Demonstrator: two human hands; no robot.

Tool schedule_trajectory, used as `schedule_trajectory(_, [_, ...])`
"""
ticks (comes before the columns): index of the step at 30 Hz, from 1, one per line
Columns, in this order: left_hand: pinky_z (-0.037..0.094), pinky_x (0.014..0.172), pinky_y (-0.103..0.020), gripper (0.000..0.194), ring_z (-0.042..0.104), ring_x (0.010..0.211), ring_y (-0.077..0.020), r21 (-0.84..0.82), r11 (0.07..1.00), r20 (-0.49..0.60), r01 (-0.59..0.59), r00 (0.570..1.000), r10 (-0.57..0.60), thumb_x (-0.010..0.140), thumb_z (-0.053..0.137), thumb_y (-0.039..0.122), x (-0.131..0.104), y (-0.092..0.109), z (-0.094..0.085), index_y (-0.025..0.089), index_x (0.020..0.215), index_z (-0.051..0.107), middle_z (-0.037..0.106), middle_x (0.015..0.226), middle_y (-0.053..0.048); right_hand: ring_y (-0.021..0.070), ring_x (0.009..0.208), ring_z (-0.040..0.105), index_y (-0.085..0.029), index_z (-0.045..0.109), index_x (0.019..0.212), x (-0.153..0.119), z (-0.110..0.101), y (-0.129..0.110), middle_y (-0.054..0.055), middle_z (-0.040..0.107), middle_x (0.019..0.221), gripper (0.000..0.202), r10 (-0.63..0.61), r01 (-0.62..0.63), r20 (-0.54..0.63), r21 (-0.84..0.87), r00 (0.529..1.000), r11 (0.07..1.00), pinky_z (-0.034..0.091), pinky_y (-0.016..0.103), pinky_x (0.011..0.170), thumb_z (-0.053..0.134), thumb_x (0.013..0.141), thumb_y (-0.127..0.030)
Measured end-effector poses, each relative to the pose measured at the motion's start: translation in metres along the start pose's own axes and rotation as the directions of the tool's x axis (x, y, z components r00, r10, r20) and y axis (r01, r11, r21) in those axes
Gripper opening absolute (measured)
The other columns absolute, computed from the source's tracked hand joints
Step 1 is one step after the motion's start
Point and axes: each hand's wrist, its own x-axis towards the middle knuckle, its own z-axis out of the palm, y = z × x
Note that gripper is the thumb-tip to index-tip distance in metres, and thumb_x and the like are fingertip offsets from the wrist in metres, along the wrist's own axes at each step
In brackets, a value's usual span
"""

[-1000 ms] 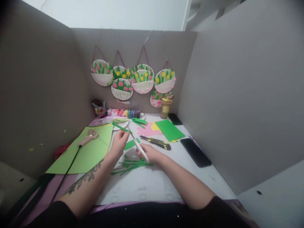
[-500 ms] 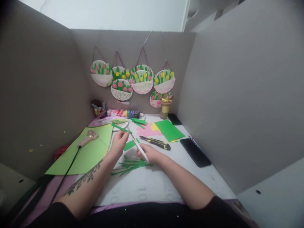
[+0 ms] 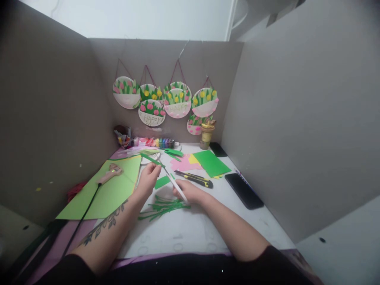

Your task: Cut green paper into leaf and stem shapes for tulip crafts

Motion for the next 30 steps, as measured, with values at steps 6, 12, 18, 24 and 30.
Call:
schedule_trajectory(6, [0.03, 0.053, -0.023, 0.023, 0.037, 0.053, -0.0099, 0.006, 1.0, 0.018, -0.008, 1.0, 0.008, 0.076, 0.059, 0.035, 0.001, -0.001, -0.001, 0.019, 0.064, 0.048, 0.043, 0.055, 0.006, 0.0112, 0.06, 0.047, -0.018, 0.05, 0.079, -0.003, -0.005, -0.009, -0.002, 0.053, 0.069, 0.008, -0.014, 0.013, 0.027, 0.027, 1.0, 1.0, 0.039, 0.022, 0.053, 0.052, 0.072, -0.022])
schedule_trajectory(12, [0.03, 0.054, -0.023, 0.022, 0.037, 0.053, -0.01, -0.004, 1.0, 0.046, -0.026, 0.999, 0.027, 0.076, 0.058, 0.035, 0.0, 0.001, -0.002, 0.019, 0.064, 0.047, 0.042, 0.055, 0.006, 0.0107, 0.06, 0.046, -0.018, 0.05, 0.077, -0.006, -0.009, -0.014, -0.003, 0.053, 0.068, 0.006, -0.016, 0.016, 0.037, 0.017, 0.999, 1.0, 0.038, 0.021, 0.054, 0.052, 0.072, -0.021])
schedule_trajectory(18, [0.03, 0.053, -0.023, 0.022, 0.037, 0.053, -0.01, -0.014, 1.0, 0.06, -0.021, 0.998, 0.022, 0.076, 0.058, 0.035, 0.001, 0.0, -0.002, 0.019, 0.065, 0.047, 0.042, 0.054, 0.006, 0.0107, 0.059, 0.046, -0.018, 0.049, 0.075, -0.006, -0.01, -0.01, -0.002, 0.053, 0.067, 0.005, -0.016, 0.016, 0.026, 0.03, 1.0, 0.999, 0.037, 0.021, 0.053, 0.053, 0.072, -0.019])
schedule_trajectory(24, [0.03, 0.053, -0.022, 0.024, 0.036, 0.053, -0.0095, 0.009, 1.0, 0.075, -0.022, 0.997, 0.021, 0.076, 0.057, 0.035, 0.003, -0.002, -0.003, 0.019, 0.063, 0.045, 0.041, 0.054, 0.006, 0.0095, 0.056, 0.045, -0.018, 0.049, 0.075, -0.007, -0.01, -0.006, -0.003, 0.052, 0.064, 0.007, 0.016, -0.018, 0.018, 0.119, 1.0, 0.993, 0.035, 0.02, 0.05, 0.054, 0.072, -0.022])
schedule_trajectory(30, [0.029, 0.051, -0.023, 0.023, 0.036, 0.051, -0.009, 0.048, 0.999, 0.043, -0.009, 0.999, 0.007, 0.076, 0.057, 0.037, 0.006, 0.0, -0.005, 0.019, 0.065, 0.049, 0.043, 0.054, 0.006, 0.0088, 0.054, 0.044, -0.018, 0.05, 0.073, -0.006, -0.009, -0.006, -0.004, 0.05, 0.062, 0.006, 0.061, -0.063, 0.021, 0.134, 0.998, 0.989, 0.034, 0.02, 0.049, 0.055, 0.07, -0.02])
